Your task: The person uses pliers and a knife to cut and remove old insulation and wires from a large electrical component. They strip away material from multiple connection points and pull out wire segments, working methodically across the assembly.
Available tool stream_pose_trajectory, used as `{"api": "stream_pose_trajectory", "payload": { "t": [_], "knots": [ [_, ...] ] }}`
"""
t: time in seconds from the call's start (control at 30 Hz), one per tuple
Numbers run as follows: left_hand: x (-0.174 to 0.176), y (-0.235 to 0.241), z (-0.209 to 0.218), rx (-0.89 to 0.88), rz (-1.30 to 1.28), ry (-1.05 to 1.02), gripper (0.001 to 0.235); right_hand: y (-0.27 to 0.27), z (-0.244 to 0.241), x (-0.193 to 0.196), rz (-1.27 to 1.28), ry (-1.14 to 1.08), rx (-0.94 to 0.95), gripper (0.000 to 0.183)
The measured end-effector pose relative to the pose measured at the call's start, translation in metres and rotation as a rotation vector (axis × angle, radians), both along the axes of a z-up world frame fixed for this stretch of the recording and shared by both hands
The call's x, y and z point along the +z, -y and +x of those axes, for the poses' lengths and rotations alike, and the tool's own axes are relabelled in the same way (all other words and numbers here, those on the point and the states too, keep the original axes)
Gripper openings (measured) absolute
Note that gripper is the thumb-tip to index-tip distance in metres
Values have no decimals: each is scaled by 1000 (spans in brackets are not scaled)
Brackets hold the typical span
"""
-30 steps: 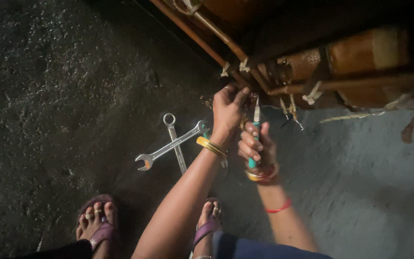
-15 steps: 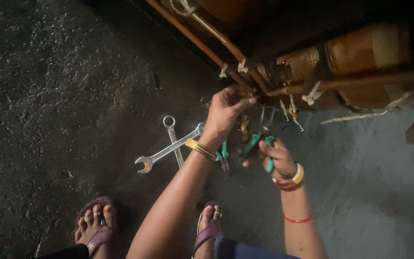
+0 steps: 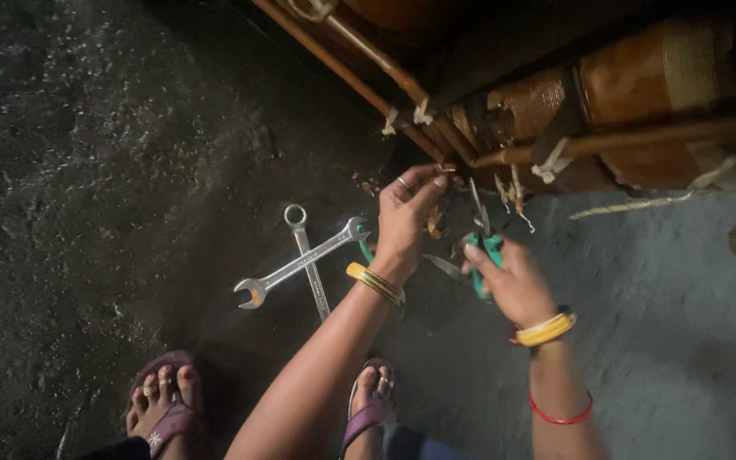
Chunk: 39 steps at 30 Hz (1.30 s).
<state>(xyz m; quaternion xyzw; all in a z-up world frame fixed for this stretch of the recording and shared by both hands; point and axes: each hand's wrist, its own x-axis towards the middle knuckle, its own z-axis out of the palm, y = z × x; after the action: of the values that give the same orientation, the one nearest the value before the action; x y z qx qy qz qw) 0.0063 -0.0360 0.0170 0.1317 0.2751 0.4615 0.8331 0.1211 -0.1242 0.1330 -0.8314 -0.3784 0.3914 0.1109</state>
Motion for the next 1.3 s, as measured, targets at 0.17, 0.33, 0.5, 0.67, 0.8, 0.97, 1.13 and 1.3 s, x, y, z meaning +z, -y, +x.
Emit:
{"api": "stream_pose_trajectory", "payload": {
  "t": [0.17,0.33,0.5,0.67,0.8,0.97,1.13,1.3],
  "knots": [
    [-4,7,6,15,-50,38,22,9,-6,-9,139,230,127,26],
    [2,0,3,58,39,-181,19,-6,-32,-11,-45,668,264,22],
    [6,2,-3,108,87,-270,19,-6,-55,-19,127,845,314,22],
    [7,2,-5,93,71,-255,19,-1,-54,-36,33,847,233,26],
    [4,2,-5,75,53,-168,20,7,-38,-53,476,735,355,27],
    [-5,3,-3,61,105,-117,22,19,-23,-60,252,-466,-332,27],
    [-7,0,2,76,95,-15,21,9,-15,-52,178,27,-77,33],
    [-3,10,5,42,22,-21,21,14,-6,-43,266,272,186,23]
  ]
}}
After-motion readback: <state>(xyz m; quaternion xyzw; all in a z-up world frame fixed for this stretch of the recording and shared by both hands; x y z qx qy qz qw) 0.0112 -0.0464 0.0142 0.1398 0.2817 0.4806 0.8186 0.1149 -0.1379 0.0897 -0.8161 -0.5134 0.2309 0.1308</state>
